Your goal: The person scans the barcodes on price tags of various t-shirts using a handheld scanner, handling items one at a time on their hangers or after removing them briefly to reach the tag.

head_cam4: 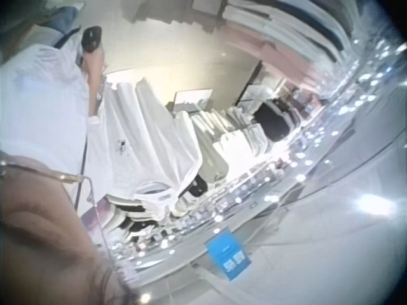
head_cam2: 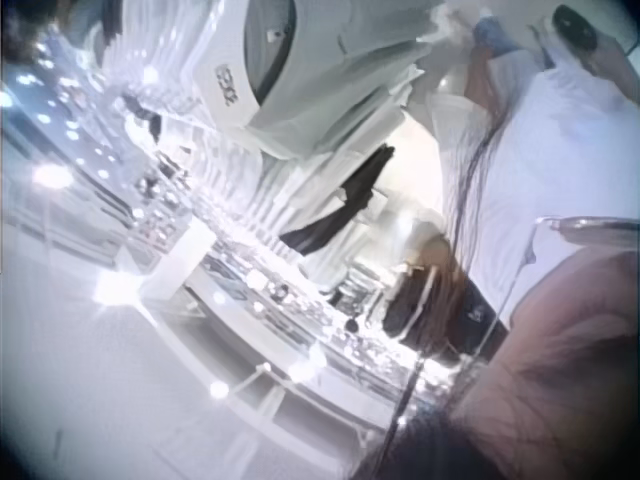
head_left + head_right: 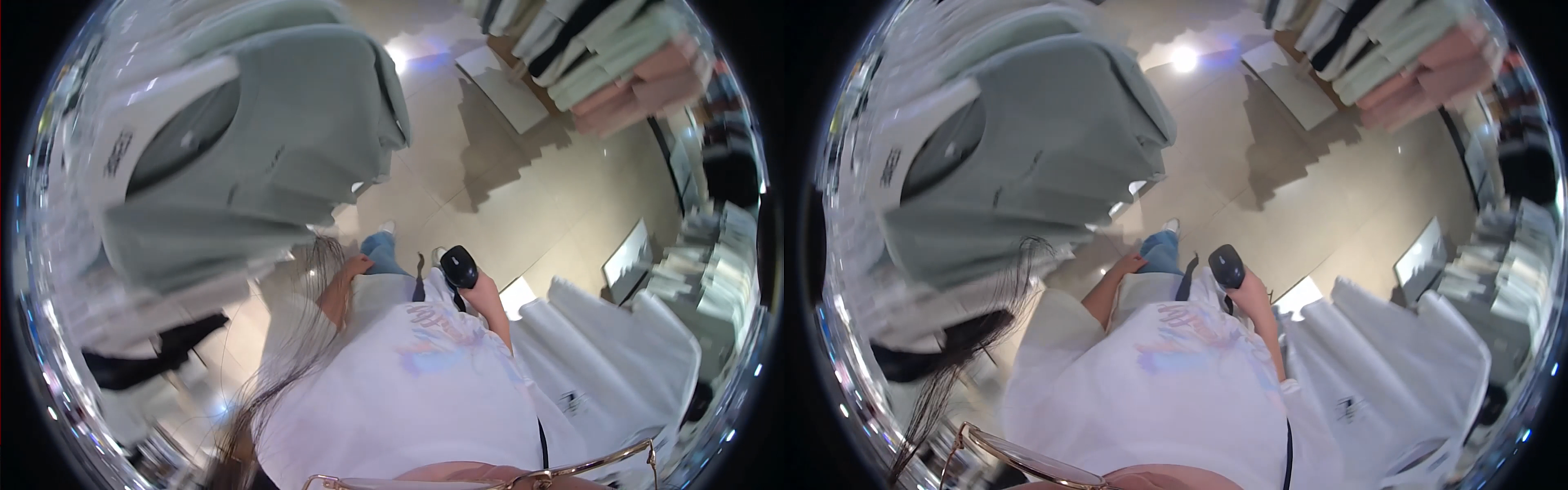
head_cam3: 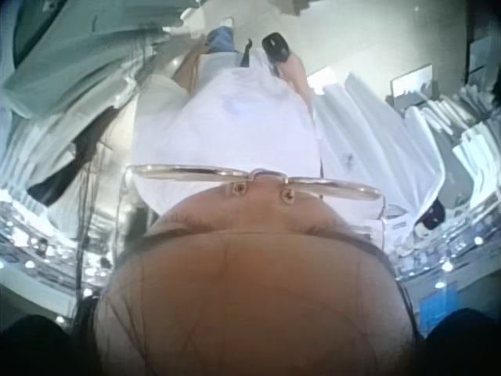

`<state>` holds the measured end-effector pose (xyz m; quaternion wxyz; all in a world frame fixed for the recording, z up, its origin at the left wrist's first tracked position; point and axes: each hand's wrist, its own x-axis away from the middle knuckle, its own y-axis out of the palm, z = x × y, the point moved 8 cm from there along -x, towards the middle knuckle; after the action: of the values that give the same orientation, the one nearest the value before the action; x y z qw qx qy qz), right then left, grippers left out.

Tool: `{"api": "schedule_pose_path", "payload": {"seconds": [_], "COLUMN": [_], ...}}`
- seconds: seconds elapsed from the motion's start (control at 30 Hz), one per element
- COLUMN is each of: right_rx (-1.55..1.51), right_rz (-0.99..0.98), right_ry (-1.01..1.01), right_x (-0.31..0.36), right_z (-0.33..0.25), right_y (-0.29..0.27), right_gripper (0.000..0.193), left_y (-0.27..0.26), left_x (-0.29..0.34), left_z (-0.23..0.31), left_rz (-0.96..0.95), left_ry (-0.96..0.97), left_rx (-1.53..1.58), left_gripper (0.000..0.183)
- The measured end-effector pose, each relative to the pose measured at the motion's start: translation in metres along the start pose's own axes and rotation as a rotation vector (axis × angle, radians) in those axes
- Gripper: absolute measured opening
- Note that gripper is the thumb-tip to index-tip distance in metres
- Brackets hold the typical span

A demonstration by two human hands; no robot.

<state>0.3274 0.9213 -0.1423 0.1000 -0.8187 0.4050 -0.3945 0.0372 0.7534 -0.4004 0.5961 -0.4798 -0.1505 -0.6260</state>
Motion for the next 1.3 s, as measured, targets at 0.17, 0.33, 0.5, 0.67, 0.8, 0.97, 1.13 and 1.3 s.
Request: {"api": "schedule_pose_path", "payload": {"seconds": [0.17, 0.33, 0.5, 0.67, 0.8, 0.97, 1.13, 1.3], "right_rx": [0.152, 0.441, 0.527, 0.541, 0.393, 0.375, 0.363, 0.272], "right_rz": [-0.098, -0.065, -0.131, -0.294, -0.311, -0.231, -0.278, -0.12], "right_ry": [-0.225, -0.161, -0.272, -0.385, -0.495, -0.381, -0.212, -0.506], "right_x": [-0.017, -0.032, -0.041, -0.027, -0.007, 0.001, 0.007, 0.004], "right_z": [0.015, 0.053, 0.024, -0.03, -0.06, -0.039, -0.027, -0.07], "right_y": [-0.055, -0.077, -0.024, 0.068, 0.119, 0.133, 0.126, 0.12], "right_gripper": [0.038, 0.034, 0.033, 0.037, 0.039, 0.039, 0.037, 0.036], "left_y": [0.059, -0.067, -0.226, -0.324, -0.371, -0.392, -0.395, -0.393], "left_x": [0.051, 0.195, 0.412, 0.497, 0.489, 0.472, 0.46, 0.491], "left_z": [-0.003, 0.086, 0.157, 0.219, 0.211, 0.216, 0.222, 0.226], "left_rz": [0.271, 1.145, 1.973, 2.255, 2.049, 1.947, 1.967, 1.976], "left_ry": [0.007, 0.251, 0.381, 0.465, 0.39, 0.514, 0.432, 0.325], "left_rx": [-0.063, 0.249, -0.044, -0.402, -0.72, -0.87, -0.949, -0.934], "left_gripper": [0.036, 0.014, 0.033, 0.039, 0.037, 0.035, 0.034, 0.035]}}
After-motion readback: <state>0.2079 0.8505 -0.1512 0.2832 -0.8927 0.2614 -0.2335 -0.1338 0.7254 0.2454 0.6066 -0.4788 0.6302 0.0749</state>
